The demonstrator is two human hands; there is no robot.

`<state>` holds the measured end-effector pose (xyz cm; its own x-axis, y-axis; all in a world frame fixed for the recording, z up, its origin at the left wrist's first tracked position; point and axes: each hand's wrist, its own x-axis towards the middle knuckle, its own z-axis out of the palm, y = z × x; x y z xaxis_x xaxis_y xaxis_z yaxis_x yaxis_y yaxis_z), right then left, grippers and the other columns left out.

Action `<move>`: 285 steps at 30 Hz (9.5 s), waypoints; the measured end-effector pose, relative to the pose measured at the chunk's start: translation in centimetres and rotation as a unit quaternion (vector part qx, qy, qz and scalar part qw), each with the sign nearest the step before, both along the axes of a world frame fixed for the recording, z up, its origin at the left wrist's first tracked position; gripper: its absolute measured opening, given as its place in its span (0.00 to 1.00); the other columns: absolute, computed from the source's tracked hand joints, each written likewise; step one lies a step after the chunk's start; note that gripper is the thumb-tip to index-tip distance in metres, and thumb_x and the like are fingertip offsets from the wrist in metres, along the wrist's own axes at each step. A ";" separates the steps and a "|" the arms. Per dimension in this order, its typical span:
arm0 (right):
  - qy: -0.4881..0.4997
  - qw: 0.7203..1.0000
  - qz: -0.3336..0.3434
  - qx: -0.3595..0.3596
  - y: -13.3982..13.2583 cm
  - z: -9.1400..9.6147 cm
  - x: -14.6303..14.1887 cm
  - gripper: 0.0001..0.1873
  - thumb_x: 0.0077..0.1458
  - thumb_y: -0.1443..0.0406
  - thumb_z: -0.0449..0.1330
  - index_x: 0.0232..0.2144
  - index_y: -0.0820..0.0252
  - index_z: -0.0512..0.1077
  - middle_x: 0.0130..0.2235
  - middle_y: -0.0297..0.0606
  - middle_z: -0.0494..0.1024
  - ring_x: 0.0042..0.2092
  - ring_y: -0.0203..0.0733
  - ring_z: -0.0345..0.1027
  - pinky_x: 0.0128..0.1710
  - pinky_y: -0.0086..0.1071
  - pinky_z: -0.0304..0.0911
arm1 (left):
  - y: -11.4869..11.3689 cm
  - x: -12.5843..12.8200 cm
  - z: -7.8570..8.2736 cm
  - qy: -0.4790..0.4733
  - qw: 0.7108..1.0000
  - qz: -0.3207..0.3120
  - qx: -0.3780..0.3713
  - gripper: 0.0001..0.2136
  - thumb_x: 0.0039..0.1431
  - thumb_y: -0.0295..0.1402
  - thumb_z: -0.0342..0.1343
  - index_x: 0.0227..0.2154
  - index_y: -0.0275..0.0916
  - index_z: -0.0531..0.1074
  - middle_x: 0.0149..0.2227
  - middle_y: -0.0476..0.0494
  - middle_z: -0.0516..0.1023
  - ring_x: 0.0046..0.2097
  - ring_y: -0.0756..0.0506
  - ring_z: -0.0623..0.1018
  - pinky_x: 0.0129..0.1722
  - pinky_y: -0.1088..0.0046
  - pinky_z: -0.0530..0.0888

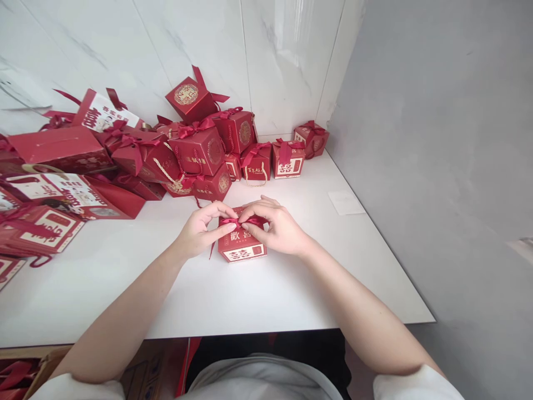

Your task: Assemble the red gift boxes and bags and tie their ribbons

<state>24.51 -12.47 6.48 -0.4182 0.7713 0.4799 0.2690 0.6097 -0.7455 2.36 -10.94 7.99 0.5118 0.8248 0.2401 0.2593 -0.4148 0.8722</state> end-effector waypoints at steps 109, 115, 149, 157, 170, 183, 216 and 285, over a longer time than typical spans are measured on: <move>0.019 0.955 0.022 -0.294 0.7 1.4 2.8 0.20 0.59 0.47 0.58 0.30 0.56 0.74 0.47 0.39 0.80 0.50 0.48 0.72 0.52 0.41 0.64 | -0.3 -1.9 2.7 0.147 0.986 -0.032 -0.073 0.14 0.60 0.43 0.58 0.27 0.37 0.71 0.23 0.50 0.70 0.24 0.52 0.69 0.23 0.77 0.65; -0.007 0.965 0.024 -0.260 0.8 1.7 3.0 0.24 0.59 0.44 0.57 0.23 0.54 0.74 0.40 0.37 0.80 0.55 0.52 0.70 0.53 0.39 0.63 | -0.3 -1.6 2.5 0.134 0.990 -0.027 0.030 0.10 0.60 0.38 0.58 0.27 0.38 0.74 0.34 0.45 0.73 0.32 0.50 0.73 0.29 0.75 0.71; -0.012 0.994 -0.055 -0.098 -0.3 1.0 0.8 0.13 0.63 0.55 0.57 0.32 0.55 0.73 0.57 0.39 0.71 0.57 0.47 0.67 0.58 0.45 0.59 | -0.5 -1.1 2.2 0.127 0.991 0.030 0.034 0.10 0.61 0.39 0.59 0.28 0.39 0.77 0.30 0.49 0.70 0.29 0.52 0.68 0.29 0.73 0.65; -0.011 0.994 -0.025 -0.104 -0.5 0.7 0.4 0.11 0.64 0.58 0.57 0.38 0.52 0.79 0.58 0.40 0.69 0.61 0.48 0.64 0.56 0.43 0.63 | -1.0 -0.8 2.1 0.154 0.979 0.017 0.129 0.13 0.61 0.39 0.58 0.25 0.37 0.72 0.30 0.50 0.65 0.31 0.51 0.67 0.31 0.72 0.66; 0.047 0.987 -0.025 -0.152 0.0 0.5 0.6 0.11 0.65 0.58 0.56 0.45 0.49 0.76 0.59 0.38 0.70 0.59 0.46 0.65 0.57 0.44 0.62 | -0.6 0.2 0.2 0.057 0.993 0.024 0.101 0.06 0.62 0.32 0.58 0.39 0.42 0.79 0.34 0.46 0.74 0.34 0.50 0.71 0.33 0.72 0.69; 0.095 0.991 0.005 -0.099 -0.3 0.9 0.6 0.06 0.55 0.59 0.68 0.34 0.51 0.78 0.59 0.38 0.69 0.64 0.49 0.60 0.62 0.46 0.58 | -0.5 0.3 0.1 0.054 0.993 0.021 0.107 0.04 0.60 0.34 0.61 0.33 0.41 0.79 0.34 0.47 0.74 0.36 0.49 0.74 0.34 0.70 0.70; 0.007 0.992 0.087 -0.088 -0.8 2.3 1.7 0.10 0.63 0.60 0.57 0.38 0.49 0.80 0.61 0.36 0.69 0.64 0.49 0.60 0.62 0.47 0.59 | -1.2 1.1 0.3 0.083 0.993 0.072 0.032 0.03 0.58 0.34 0.61 0.31 0.42 0.78 0.32 0.49 0.68 0.34 0.49 0.72 0.41 0.68 0.71; -0.036 0.983 -0.145 -0.104 -0.8 0.4 -0.5 0.11 0.66 0.65 0.48 0.40 0.58 0.70 0.45 0.43 0.77 0.45 0.45 0.72 0.46 0.40 0.65 | 0.9 -1.5 0.9 0.069 0.987 -0.007 -0.145 0.20 0.62 0.39 0.56 0.20 0.37 0.56 0.22 0.54 0.54 0.26 0.54 0.57 0.27 0.74 0.54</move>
